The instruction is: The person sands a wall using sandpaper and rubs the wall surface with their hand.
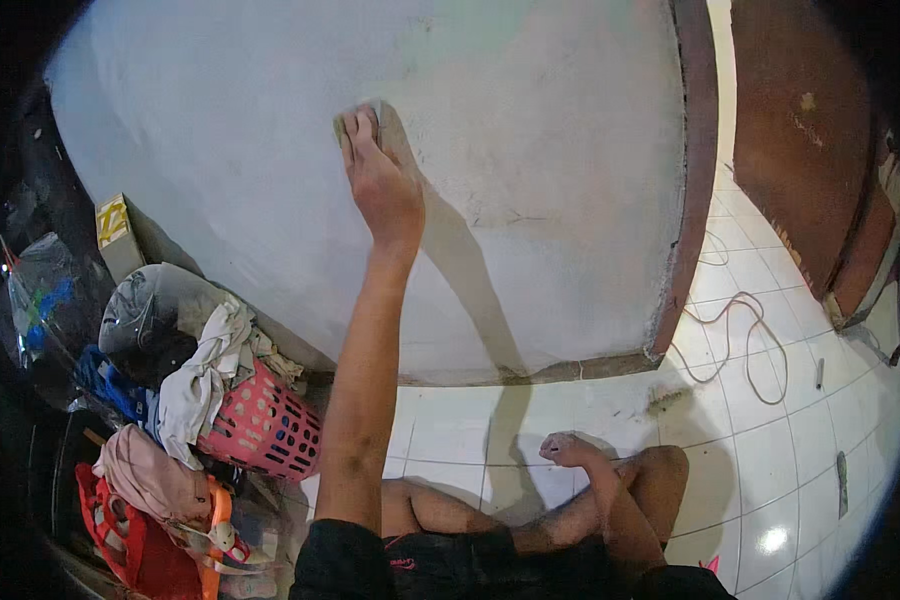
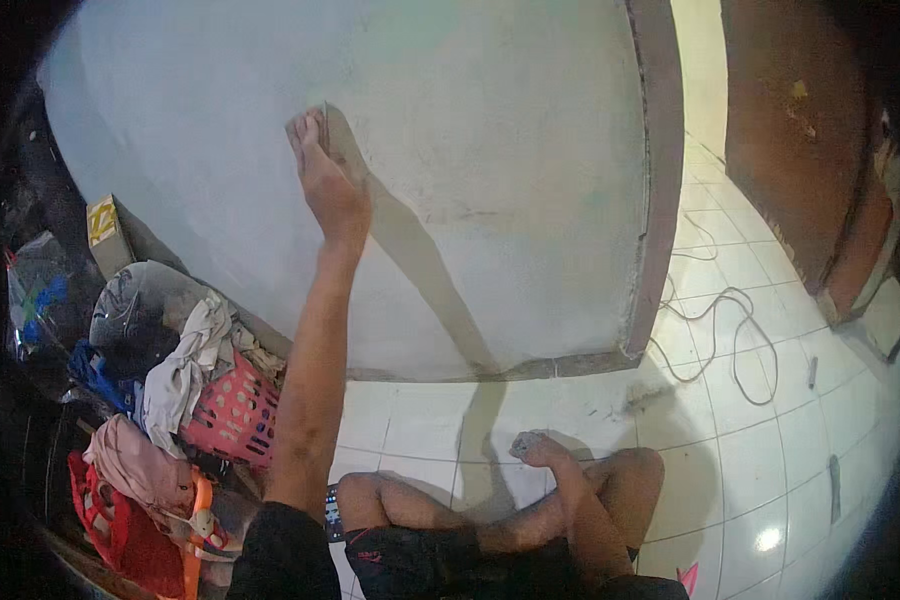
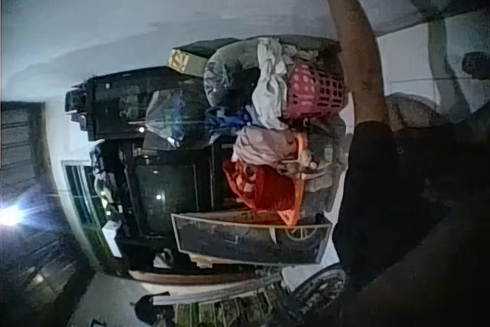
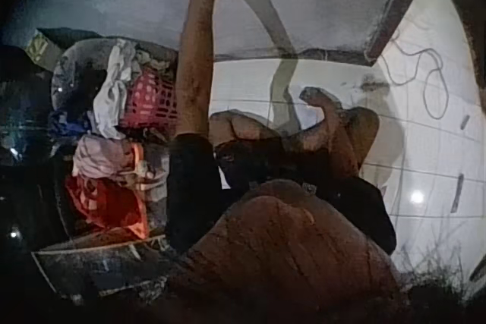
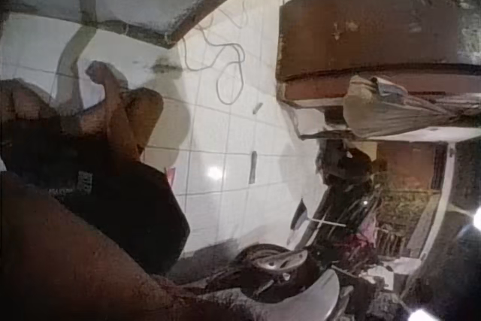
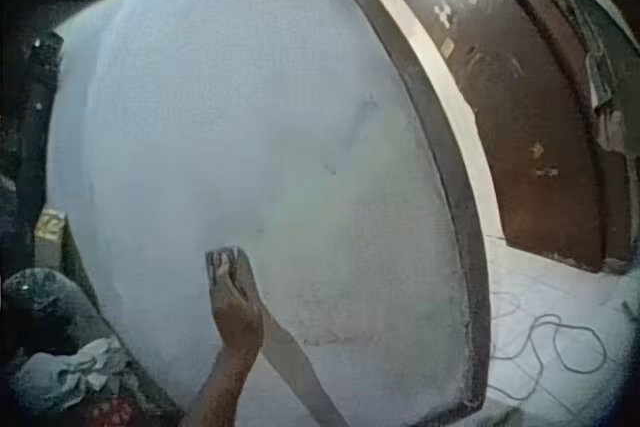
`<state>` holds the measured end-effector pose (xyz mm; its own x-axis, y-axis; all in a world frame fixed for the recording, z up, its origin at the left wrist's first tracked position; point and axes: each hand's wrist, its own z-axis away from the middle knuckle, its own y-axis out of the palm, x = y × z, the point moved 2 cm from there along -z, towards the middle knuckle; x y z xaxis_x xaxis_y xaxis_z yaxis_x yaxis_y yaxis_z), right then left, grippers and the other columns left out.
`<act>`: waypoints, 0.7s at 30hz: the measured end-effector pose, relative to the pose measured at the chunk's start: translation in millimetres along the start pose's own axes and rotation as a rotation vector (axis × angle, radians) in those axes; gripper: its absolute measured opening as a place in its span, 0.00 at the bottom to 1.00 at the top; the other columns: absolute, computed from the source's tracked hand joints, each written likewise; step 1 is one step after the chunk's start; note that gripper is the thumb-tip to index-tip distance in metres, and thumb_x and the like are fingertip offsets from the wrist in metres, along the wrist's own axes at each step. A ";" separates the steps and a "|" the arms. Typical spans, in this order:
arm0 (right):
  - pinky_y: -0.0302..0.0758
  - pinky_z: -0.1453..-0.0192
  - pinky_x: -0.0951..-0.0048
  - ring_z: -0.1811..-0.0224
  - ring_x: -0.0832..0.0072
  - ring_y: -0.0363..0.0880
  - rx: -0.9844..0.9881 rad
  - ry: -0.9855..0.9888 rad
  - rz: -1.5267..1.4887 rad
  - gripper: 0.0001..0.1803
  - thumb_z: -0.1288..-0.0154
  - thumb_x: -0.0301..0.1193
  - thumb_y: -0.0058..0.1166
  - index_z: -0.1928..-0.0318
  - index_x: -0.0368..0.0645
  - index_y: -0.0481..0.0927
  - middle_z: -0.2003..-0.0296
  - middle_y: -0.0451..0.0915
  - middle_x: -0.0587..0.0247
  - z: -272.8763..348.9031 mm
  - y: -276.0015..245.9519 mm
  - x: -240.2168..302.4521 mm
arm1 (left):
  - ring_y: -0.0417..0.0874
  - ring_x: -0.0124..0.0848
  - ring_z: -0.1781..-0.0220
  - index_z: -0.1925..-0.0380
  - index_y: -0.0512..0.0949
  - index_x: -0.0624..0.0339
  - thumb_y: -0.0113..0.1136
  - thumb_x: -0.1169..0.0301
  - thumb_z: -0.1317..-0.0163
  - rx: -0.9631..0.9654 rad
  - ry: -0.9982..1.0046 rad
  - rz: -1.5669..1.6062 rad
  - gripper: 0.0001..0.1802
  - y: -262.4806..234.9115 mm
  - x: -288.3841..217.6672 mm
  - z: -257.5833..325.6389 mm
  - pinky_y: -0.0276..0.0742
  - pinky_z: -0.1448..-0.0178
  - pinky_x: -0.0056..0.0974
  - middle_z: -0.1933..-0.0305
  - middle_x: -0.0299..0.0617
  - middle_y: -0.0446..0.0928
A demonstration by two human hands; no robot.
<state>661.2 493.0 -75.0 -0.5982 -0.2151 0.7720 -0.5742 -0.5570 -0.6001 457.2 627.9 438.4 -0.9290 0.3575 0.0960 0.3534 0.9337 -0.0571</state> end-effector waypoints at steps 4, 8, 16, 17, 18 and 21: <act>0.73 0.41 0.58 0.49 0.54 0.79 0.009 -0.014 0.015 0.21 0.35 0.46 0.54 0.53 0.43 0.81 0.56 0.83 0.51 3.5 -1.5 3.9 | 0.62 0.53 0.27 0.37 0.61 0.74 0.48 0.80 0.33 0.013 -0.015 0.015 0.24 -0.3 -12.7 35.2 0.60 0.25 0.53 0.33 0.60 0.66; 0.74 0.42 0.62 0.47 0.62 0.79 0.097 0.049 -0.068 0.20 0.35 0.44 0.57 0.50 0.44 0.81 0.52 0.81 0.52 3.3 1.3 1.1 | 0.58 0.57 0.25 0.35 0.60 0.71 0.50 0.82 0.35 -0.002 0.043 0.034 0.28 -2.6 -8.7 29.3 0.57 0.24 0.52 0.32 0.60 0.65; 0.72 0.40 0.58 0.46 0.58 0.78 0.057 -0.016 -0.007 0.21 0.36 0.47 0.56 0.52 0.45 0.81 0.53 0.81 0.51 -1.7 -0.1 1.2 | 0.61 0.56 0.27 0.35 0.58 0.72 0.47 0.80 0.34 -0.044 -0.008 0.091 0.27 5.6 -1.7 13.4 0.56 0.24 0.53 0.32 0.61 0.66; 0.72 0.40 0.58 0.46 0.58 0.78 0.058 -0.013 -0.008 0.21 0.36 0.47 0.56 0.52 0.45 0.81 0.53 0.81 0.51 -0.3 -1.7 3.2 | 0.61 0.56 0.27 0.35 0.58 0.72 0.47 0.80 0.34 -0.018 -0.032 0.092 0.27 5.5 -5.0 24.4 0.56 0.24 0.53 0.32 0.61 0.66; 0.72 0.40 0.57 0.46 0.57 0.78 0.055 0.059 -0.062 0.21 0.36 0.47 0.56 0.52 0.44 0.81 0.53 0.82 0.51 1.6 -3.8 3.6 | 0.61 0.56 0.27 0.34 0.58 0.72 0.47 0.81 0.34 0.005 -0.042 0.092 0.27 5.1 -9.5 37.9 0.56 0.24 0.53 0.32 0.60 0.65; 0.73 0.40 0.57 0.46 0.57 0.78 0.035 0.096 -0.094 0.22 0.36 0.46 0.56 0.53 0.42 0.81 0.54 0.82 0.50 6.4 -7.0 7.2 | 0.60 0.55 0.26 0.34 0.58 0.72 0.48 0.81 0.35 0.118 -0.128 0.147 0.28 -0.2 -30.5 98.2 0.55 0.24 0.53 0.31 0.59 0.65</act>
<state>664.4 490.2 -63.9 -0.5945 -0.0837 0.7998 -0.6111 -0.5993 -0.5170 474.8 615.0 337.9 -0.8776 0.4770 -0.0484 0.4775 0.8605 -0.1773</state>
